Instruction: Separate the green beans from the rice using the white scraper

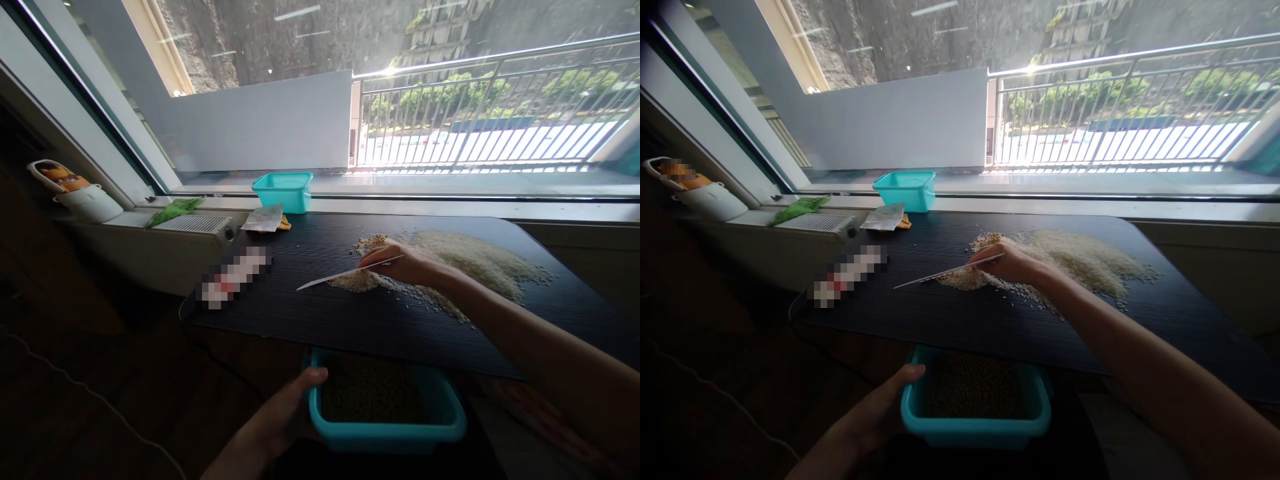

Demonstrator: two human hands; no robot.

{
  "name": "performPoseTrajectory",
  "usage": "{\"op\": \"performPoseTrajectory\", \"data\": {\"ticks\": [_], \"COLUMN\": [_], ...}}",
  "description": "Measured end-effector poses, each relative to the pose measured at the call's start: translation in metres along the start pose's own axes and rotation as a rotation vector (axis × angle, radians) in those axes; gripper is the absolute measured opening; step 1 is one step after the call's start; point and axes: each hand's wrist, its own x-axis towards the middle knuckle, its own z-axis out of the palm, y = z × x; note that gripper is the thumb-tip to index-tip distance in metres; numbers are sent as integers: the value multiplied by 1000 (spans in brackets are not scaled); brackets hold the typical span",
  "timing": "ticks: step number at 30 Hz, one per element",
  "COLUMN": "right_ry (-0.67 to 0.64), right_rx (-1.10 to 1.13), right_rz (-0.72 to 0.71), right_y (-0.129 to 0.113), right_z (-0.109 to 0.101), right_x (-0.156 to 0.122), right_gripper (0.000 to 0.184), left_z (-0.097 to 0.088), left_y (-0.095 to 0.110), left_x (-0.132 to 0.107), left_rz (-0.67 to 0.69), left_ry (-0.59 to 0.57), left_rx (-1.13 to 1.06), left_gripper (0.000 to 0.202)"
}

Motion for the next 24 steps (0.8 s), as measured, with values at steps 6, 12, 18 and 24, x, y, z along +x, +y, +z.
{"op": "performPoseTrajectory", "data": {"ticks": [6,12,18,24], "right_ry": [-43,-66,-89,17], "right_rx": [104,148,152,177], "right_rz": [45,27,21,17], "right_y": [-24,-35,-38,-40], "right_z": [2,2,0,6], "right_x": [-11,-21,-33,-33], "right_gripper": [26,28,32,30], "left_z": [6,6,1,-13], "left_y": [3,4,4,15], "left_x": [-1,-1,-3,-12], "left_rz": [-7,-5,5,3], "left_ry": [0,37,39,71], "left_rx": [11,19,26,25], "left_gripper": [59,59,59,54]}}
